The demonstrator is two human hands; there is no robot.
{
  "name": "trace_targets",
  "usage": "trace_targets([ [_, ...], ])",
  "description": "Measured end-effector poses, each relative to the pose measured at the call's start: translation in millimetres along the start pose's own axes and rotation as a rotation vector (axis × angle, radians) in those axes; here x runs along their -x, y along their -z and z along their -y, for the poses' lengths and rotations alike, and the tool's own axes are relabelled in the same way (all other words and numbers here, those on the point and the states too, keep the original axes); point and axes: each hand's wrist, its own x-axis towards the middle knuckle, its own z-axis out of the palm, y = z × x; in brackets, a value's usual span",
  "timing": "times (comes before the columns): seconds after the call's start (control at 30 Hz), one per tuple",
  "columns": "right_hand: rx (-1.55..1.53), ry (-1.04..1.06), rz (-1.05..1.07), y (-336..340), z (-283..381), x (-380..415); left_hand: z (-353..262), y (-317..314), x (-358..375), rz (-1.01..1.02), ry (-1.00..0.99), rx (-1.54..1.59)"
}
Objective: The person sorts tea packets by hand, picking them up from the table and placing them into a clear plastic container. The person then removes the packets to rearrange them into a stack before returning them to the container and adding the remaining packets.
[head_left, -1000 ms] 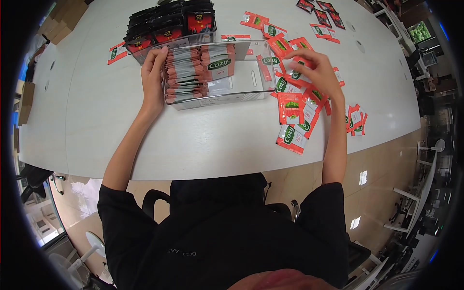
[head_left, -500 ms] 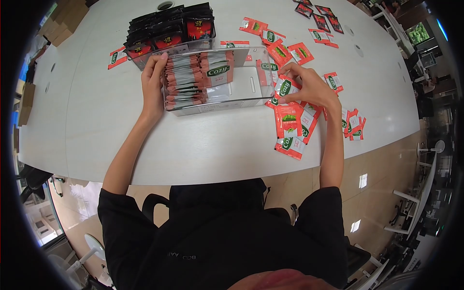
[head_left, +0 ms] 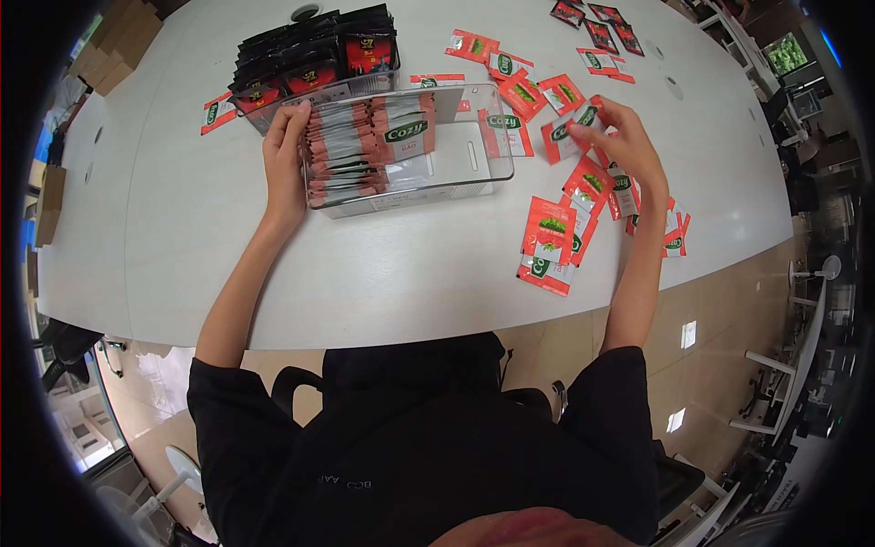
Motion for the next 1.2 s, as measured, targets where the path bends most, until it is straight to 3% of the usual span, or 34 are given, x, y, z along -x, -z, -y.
trace_targets([
  [0.07,-0.044,0.052,-0.115,-1,-9,-3,-2,-1,1,0.006,-0.014,0.0],
  [0.2,-0.113,0.094,-0.146,-14,-2,-8,-4,-8,2,-0.022,-0.015,0.017],
  [0.3,-0.138,-0.048,-0.12,-36,26,-4,-4,-8,2,-0.043,-0.025,0.032],
  [0.37,0.015,-0.035,0.003,-50,36,-2,-4,-7,2,-0.036,-0.022,0.023],
  [0.73,0.257,0.147,-0.147,-83,45,6,-6,-11,3,-0.053,-0.03,0.023],
  [0.8,0.089,-0.072,0.041,-74,53,2,-3,-5,2,-0.024,-0.014,0.009],
  [0.93,-0.103,-0.021,0.04,-66,50,1,-2,-2,1,-0.009,0.004,-0.002],
  [1.03,-0.117,0.045,-0.031,-61,44,-1,1,1,-2,0.0,0.003,0.0],
  [1.13,-0.088,0.281,-0.264,-57,40,-5,0,-6,0,-0.031,-0.018,0.044],
  [1.2,-0.154,0.219,-0.265,-54,45,-4,-1,-5,0,-0.032,-0.007,0.035],
])
